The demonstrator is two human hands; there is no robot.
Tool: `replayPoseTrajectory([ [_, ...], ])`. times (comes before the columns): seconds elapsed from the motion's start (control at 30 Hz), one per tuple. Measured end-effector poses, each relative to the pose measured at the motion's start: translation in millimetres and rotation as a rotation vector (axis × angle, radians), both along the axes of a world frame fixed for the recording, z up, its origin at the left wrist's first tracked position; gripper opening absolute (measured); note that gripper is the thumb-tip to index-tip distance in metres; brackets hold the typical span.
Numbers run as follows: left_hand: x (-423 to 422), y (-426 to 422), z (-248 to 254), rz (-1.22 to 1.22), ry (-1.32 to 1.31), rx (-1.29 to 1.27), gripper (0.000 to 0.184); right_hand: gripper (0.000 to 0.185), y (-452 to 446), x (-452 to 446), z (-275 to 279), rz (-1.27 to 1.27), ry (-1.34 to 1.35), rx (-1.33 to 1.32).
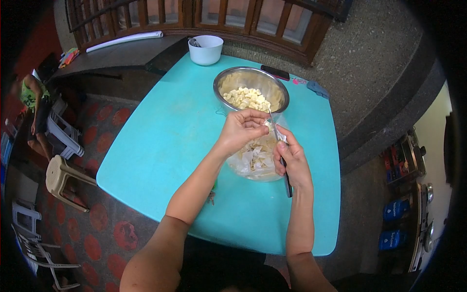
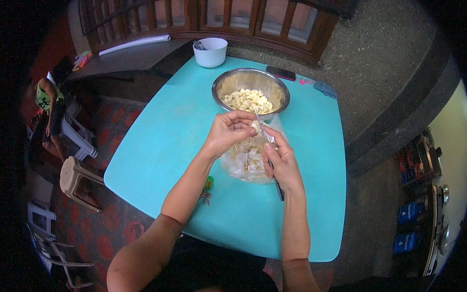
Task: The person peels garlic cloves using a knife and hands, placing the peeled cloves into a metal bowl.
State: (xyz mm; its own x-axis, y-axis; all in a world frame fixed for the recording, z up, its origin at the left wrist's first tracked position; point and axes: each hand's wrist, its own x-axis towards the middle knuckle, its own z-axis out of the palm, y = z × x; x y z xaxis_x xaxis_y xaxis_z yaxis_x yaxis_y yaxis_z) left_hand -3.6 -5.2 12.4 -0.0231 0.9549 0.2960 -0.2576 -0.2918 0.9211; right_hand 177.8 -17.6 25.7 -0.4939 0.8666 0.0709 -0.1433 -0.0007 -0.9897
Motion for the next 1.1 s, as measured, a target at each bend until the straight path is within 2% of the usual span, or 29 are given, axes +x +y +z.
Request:
replayPoseTrajectory([
  [0.37,-4.3,5.2,-7.0,-0.073,-0.108,-0.037,0.024,0.044,0.0,0.5,0.3,0.041,0.124,-0.086],
  [0.77,-1.6,4.3,-5.7,-0.048,-0.156,0.016,0.02,0.042,2.2,-0.1,-3.7,0.074,0.089,-0.038],
  [0.87,-3.3,6.5,-9.5,-0.076,-0.169,0.018,0.019,0.043,1.8,0.1,-2.4,0.075,0.14,-0.084],
  [1.1,-3.8,8.6,-13.1,-0.191,-0.309,0.005,0.024,0.046,8.0,7.0,-6.2,0.277,0.382,-0.27],
])
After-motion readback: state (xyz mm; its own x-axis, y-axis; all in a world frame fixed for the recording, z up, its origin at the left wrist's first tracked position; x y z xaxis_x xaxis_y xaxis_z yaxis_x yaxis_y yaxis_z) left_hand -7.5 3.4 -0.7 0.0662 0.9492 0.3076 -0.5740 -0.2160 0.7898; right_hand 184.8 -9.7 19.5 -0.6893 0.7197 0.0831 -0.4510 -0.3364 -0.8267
